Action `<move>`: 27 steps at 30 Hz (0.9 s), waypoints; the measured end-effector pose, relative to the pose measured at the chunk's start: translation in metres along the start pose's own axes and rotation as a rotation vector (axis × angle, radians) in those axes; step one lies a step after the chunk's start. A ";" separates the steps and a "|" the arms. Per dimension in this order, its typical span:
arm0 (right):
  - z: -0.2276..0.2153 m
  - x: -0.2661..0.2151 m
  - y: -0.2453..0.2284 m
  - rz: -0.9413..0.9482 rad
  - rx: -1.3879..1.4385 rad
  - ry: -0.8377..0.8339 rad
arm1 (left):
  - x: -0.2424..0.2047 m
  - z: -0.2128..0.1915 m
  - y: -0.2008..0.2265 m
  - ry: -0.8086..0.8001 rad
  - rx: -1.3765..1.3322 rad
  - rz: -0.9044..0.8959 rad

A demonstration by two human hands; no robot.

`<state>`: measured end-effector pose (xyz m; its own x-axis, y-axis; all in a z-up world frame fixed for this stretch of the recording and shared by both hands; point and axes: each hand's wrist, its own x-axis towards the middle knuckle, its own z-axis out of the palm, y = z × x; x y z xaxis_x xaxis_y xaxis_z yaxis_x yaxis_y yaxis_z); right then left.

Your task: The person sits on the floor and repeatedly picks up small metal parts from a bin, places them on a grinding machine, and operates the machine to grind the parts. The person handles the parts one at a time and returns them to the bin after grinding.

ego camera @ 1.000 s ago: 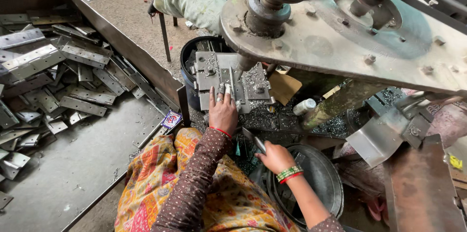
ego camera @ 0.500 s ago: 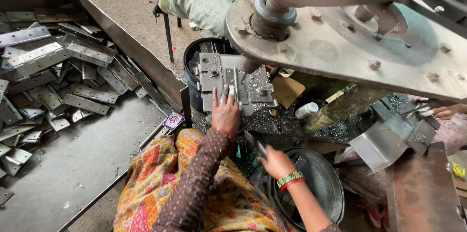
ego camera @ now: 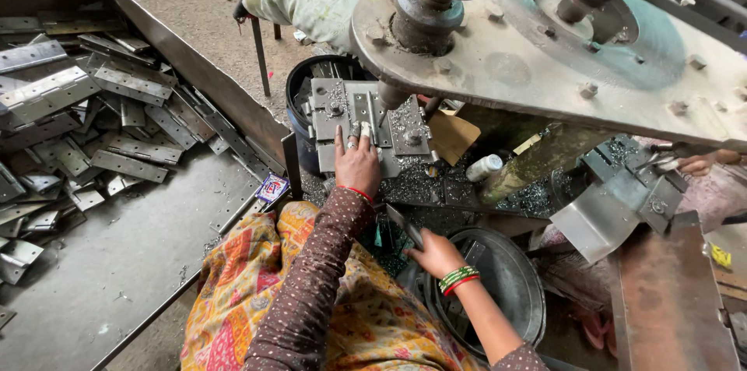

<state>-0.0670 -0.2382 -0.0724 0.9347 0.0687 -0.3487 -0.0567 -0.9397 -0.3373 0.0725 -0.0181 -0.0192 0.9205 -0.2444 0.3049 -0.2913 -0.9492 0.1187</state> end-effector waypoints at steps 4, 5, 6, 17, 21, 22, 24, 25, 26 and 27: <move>-0.009 0.005 -0.004 0.009 -0.071 -0.027 | 0.003 -0.002 -0.002 -0.030 0.005 -0.012; -0.005 0.003 -0.005 0.003 -0.074 -0.022 | 0.003 -0.001 -0.002 -0.018 0.001 -0.014; 0.001 0.000 -0.004 0.038 -0.036 -0.006 | 0.004 0.000 -0.001 -0.021 -0.002 -0.019; 0.012 -0.008 0.000 -0.061 0.105 0.054 | -0.006 -0.002 -0.004 0.078 -0.066 0.026; -0.011 -0.001 -0.005 -0.010 -0.062 0.011 | 0.009 0.004 -0.010 0.065 -0.033 -0.006; -0.010 0.000 -0.004 -0.032 -0.058 0.034 | 0.017 0.007 -0.013 0.013 -0.049 -0.027; 0.004 0.001 0.001 -0.013 -0.018 0.062 | 0.028 0.015 -0.017 -0.042 -0.054 -0.039; 0.021 -0.002 0.004 0.028 0.018 0.065 | 0.031 0.020 -0.019 -0.046 -0.043 -0.030; 0.038 -0.006 0.010 0.067 0.054 0.066 | 0.032 0.026 -0.021 -0.051 -0.031 -0.024; 0.054 -0.008 0.019 0.085 0.060 0.092 | 0.034 0.032 -0.022 0.016 -0.032 -0.019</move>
<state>-0.0942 -0.2379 -0.1236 0.9535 -0.0442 -0.2980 -0.1559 -0.9189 -0.3625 0.1183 -0.0122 -0.0421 0.9218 -0.2228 0.3173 -0.2821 -0.9469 0.1544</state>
